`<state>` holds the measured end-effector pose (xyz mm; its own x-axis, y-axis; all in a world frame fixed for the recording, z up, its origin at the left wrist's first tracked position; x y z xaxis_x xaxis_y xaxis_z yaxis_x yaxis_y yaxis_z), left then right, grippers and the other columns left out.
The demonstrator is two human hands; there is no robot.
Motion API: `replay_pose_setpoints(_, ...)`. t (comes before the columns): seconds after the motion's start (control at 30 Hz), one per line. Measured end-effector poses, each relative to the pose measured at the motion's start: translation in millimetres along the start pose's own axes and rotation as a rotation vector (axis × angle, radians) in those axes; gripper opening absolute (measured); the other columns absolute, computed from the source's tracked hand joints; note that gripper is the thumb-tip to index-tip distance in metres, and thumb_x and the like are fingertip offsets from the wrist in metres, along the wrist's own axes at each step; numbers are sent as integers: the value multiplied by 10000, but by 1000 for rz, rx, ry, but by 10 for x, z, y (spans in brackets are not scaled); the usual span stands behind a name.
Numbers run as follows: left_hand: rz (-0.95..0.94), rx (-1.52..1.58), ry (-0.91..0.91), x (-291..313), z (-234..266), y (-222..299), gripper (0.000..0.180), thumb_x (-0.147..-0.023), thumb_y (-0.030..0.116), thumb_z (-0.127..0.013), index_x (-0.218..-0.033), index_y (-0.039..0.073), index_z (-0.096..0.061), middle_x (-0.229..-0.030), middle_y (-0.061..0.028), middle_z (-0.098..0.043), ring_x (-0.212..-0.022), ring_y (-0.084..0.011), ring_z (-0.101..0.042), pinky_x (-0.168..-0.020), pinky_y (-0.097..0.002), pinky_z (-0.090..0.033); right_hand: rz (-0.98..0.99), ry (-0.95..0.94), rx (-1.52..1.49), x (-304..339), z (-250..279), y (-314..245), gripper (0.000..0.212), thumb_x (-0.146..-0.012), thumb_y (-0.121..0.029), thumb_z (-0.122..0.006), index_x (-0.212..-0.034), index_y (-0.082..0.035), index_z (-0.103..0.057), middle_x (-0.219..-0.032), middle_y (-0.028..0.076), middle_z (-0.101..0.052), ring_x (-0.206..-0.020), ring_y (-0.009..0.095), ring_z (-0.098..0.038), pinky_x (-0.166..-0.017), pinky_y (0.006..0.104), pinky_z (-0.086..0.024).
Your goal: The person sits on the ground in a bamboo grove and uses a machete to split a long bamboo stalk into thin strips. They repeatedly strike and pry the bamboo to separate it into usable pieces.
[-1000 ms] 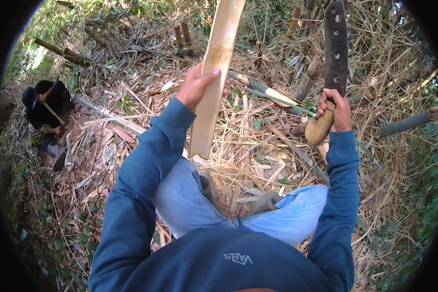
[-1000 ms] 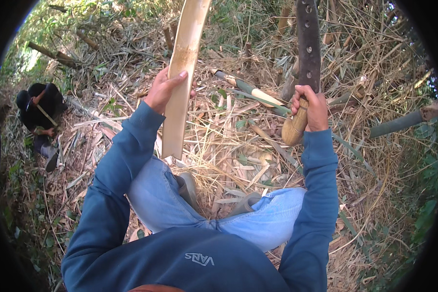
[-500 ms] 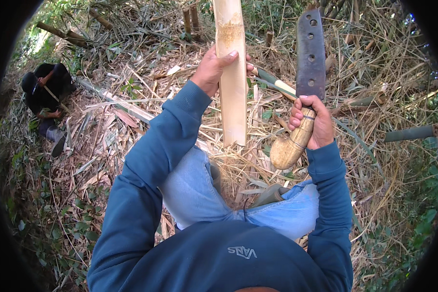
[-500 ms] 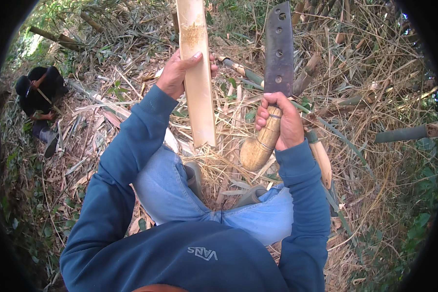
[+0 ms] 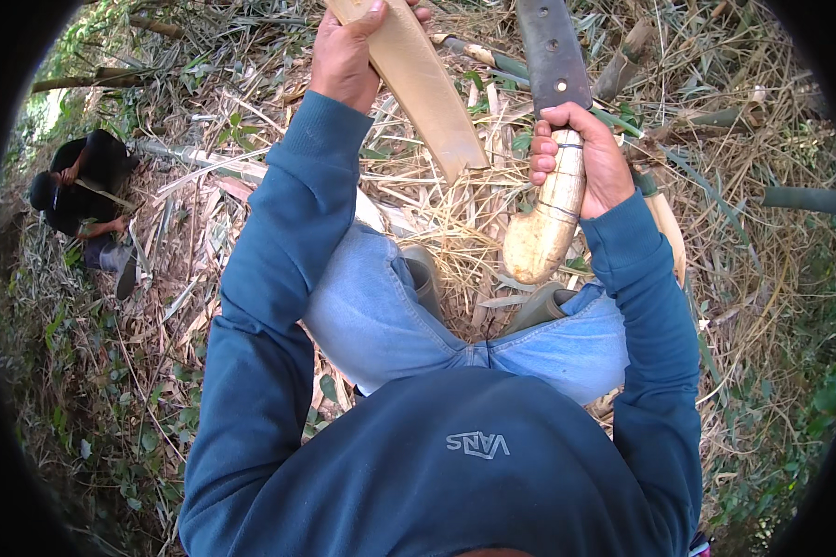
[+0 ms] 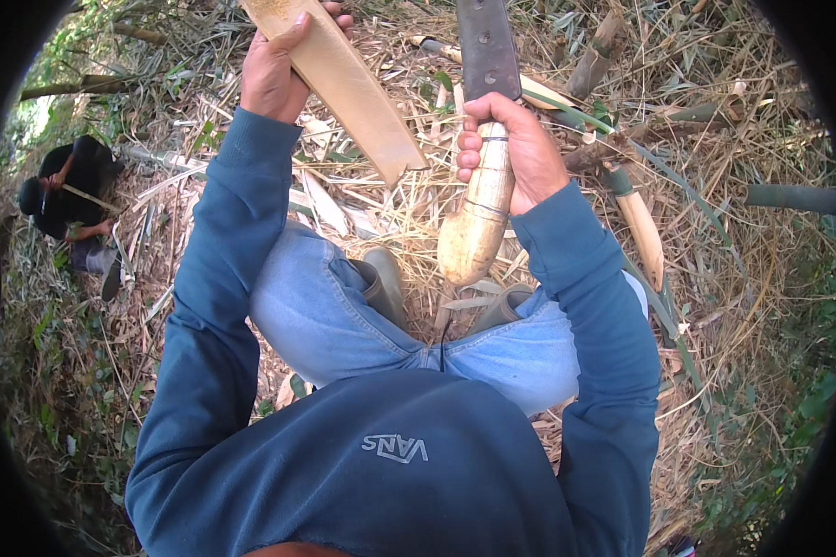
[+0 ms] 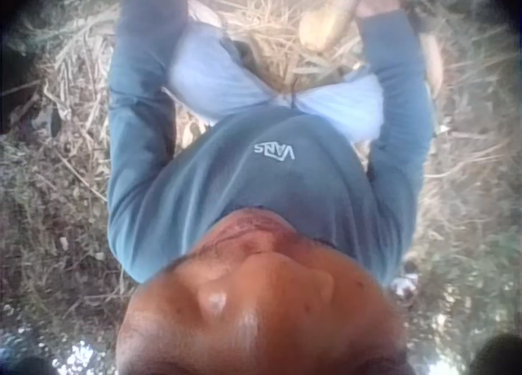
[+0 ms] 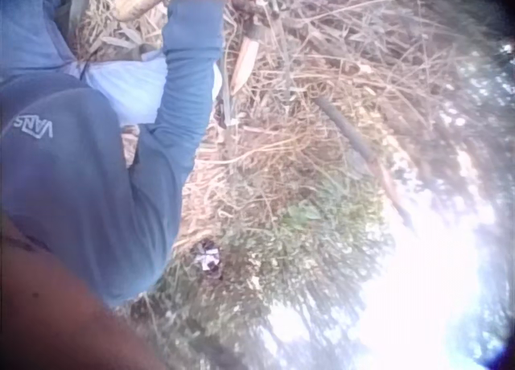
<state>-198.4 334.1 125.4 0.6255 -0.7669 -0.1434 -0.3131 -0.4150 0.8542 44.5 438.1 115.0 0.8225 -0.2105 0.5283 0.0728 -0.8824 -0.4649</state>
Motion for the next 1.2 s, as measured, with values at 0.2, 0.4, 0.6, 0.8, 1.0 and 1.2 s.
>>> replay_pose_setpoints(0.2,-40,-60,-9,-60,78,-6,408,-846,176,-659,-1185,9,-507,-1054,-136,-631,-945,-265,-646,-839,-408,-548,-17,11,-8,-29,-14,-5,179,-864,-215,-545,-750,-85,-498,-608,9,-501,-530,122,-508,-506,278,-473)
replay_pose_setpoints(0.4,-7,-132,-36,-92,-9,-69,372,-896,138,-598,-1202,-9,-446,-1077,-177,-620,-966,-300,-646,-817,-434,-568,-34,19,-25,-60,0,4,177,-871,-224,-541,-764,-92,-494,-606,11,-502,-519,126,-507,-504,281,-467)
replay_pose_setpoints(0.6,21,-124,12,-44,-103,-79,370,-896,159,-612,-1187,-1,-447,-1032,-163,-627,-932,-260,-653,-787,-402,-572,-49,43,-23,-84,-50,-17,172,-857,-222,-552,-762,-90,-494,-618,13,-509,-527,128,-511,-518,286,-472)
replay_pose_setpoints(0.8,149,7,11,-53,-173,-47,360,-906,182,-609,-1184,17,-450,-987,-140,-623,-894,-234,-646,-753,-377,-563,-42,23,-45,-108,-37,-57,170,-856,-221,-559,-774,-91,-487,-629,23,-511,-536,136,-509,-540,302,-471)
replay_pose_setpoints(1.0,220,51,34,-22,-218,26,355,-913,380,-561,-1036,51,-513,-802,-107,-600,-659,-210,-633,-578,-334,-524,-32,21,-68,-119,-42,-55,166,-853,-224,-564,-782,-94,-489,-624,20,-513,-533,135,-510,-538,303,-478)
replay_pose_setpoints(1.2,201,-78,68,0,-185,-33,344,-924,368,-577,-1027,47,-511,-799,-106,-596,-650,-203,-633,-588,-328,-531,-30,-1,-80,-132,-55,-66,167,-849,-225,-564,-769,-97,-491,-609,17,-513,-526,132,-513,-530,306,-485)
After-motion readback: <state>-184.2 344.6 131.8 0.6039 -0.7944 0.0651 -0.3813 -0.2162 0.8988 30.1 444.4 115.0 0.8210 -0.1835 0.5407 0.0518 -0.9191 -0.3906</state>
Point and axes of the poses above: each hand's wrist, its own x-axis away from the middle knuckle, its own z-axis out of the back of the hand, y = z × x, the point moved 1 cm from there along -x, towards the middle knuckle
